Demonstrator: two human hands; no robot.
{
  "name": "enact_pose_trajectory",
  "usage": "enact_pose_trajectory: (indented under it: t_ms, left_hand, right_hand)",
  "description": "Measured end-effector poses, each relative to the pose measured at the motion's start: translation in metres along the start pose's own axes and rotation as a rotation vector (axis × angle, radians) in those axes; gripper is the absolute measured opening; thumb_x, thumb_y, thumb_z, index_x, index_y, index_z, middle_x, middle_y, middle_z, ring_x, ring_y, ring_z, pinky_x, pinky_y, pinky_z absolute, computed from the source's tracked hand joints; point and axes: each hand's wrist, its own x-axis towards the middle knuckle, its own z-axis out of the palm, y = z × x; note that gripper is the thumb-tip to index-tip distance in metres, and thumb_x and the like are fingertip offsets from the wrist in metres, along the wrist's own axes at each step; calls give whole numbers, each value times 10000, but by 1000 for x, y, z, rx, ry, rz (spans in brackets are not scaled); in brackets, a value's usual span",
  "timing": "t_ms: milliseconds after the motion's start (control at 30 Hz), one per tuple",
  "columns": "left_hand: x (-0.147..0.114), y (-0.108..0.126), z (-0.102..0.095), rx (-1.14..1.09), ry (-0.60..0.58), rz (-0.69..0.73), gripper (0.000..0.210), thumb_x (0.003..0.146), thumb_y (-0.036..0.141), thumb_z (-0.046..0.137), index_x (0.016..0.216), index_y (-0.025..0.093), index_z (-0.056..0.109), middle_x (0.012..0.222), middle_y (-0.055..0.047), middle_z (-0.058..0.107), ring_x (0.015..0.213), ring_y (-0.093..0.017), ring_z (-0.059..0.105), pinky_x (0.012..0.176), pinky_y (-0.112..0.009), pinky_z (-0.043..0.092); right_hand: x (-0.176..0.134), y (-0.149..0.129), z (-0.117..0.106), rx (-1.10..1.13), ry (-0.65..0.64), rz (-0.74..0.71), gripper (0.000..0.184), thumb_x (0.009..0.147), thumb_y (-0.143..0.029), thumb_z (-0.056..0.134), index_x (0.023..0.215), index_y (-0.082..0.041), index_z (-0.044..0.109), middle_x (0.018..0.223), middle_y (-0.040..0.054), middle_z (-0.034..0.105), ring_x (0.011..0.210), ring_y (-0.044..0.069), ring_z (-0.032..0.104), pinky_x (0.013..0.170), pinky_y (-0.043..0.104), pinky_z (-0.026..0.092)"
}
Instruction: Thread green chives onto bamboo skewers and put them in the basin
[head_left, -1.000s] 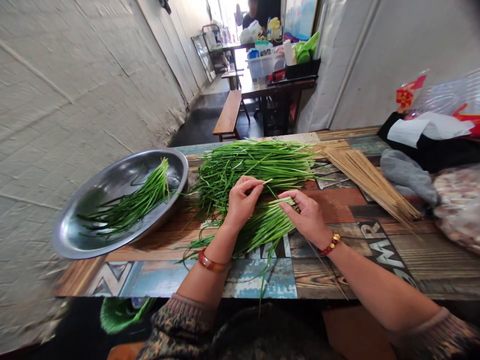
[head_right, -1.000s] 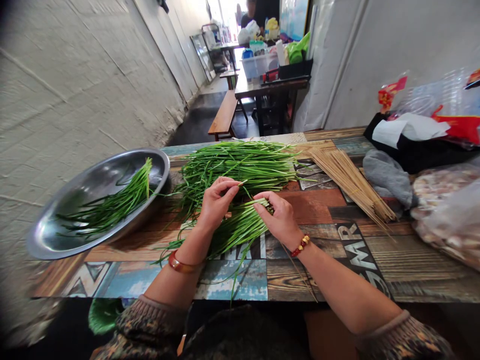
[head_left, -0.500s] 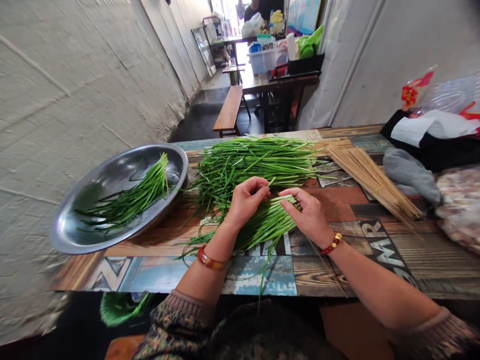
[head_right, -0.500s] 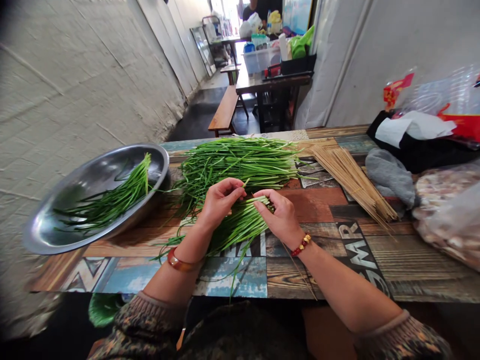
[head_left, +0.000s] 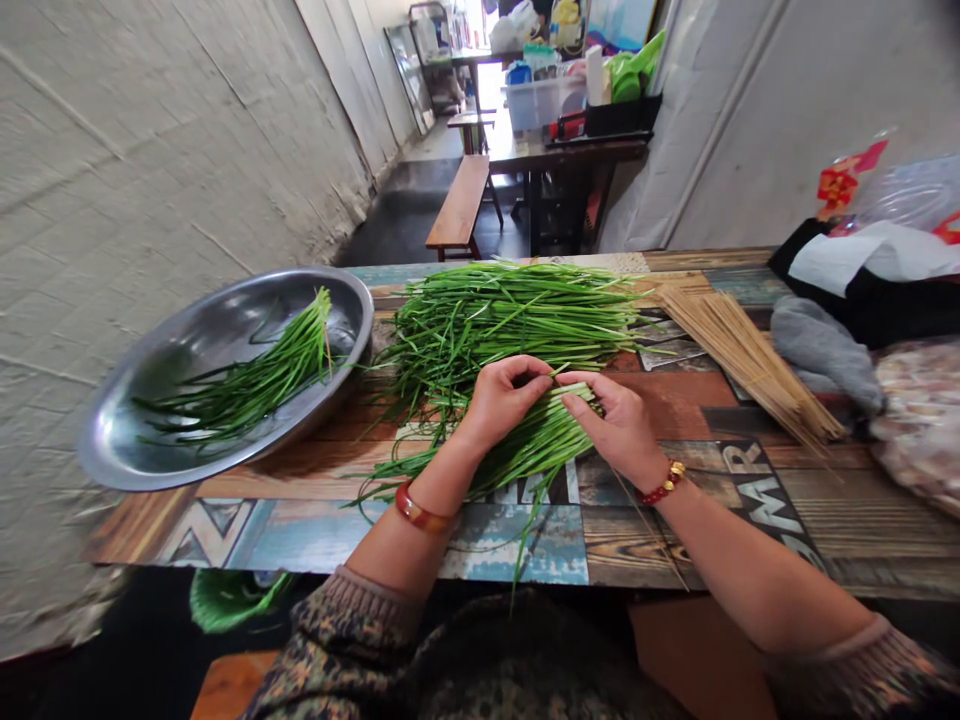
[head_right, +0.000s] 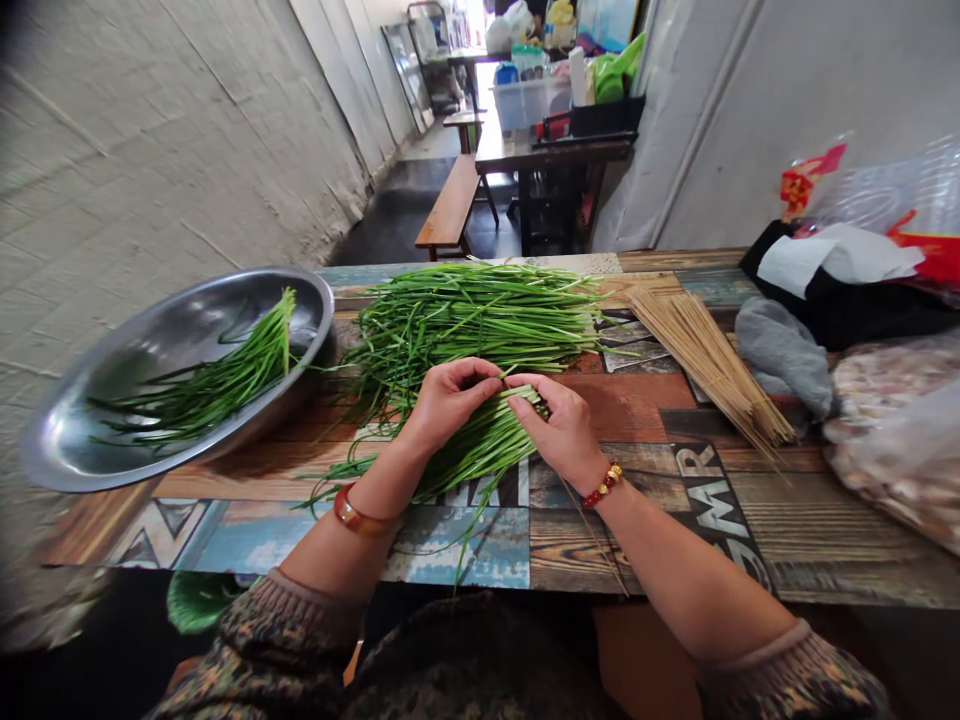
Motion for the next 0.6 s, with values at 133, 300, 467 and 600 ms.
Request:
enact_pose_trajectory:
  t_ms: [133,300,467,600]
  left_hand:
    - [0,0,0,9,-15,6,109,746,224,643,763,135,704,731,-26,684,665,-118,580,630,-215,446]
    - [0,2,0,-2,-13,-1,115,736,238,651,754,138,703,718,-23,679,649,-118,571,619,-219,438]
    - [0,4,0,2,-19,-8,114,737,236,651,744,133,698,718,-23,678,651,-116,572,619,-216,432]
    - [-1,6,-1,18,-24,-13,113,748,223,638,742,126,694,717,-21,676,647,-110,569,624,-213,429]
  right_hand:
    - [0,-2,0,-15,1,-6,238,839,-303,560,1010,-202,691,966,42,739,841,188,683,777,296,516]
    - [0,-3,0,-8,-9,-5,235,842,-298,553,1019,-218,686,982,38,737,858,191,680,789,310,515]
    - [0,-2,0,-3,-14,-1,230,841,-294,556,1013,-215,687,974,37,738,853,188,681,776,304,514]
    - [0,-1,1,0,-14,-6,225,843,-289,562,1007,-200,687,965,42,737,847,184,679,773,296,510]
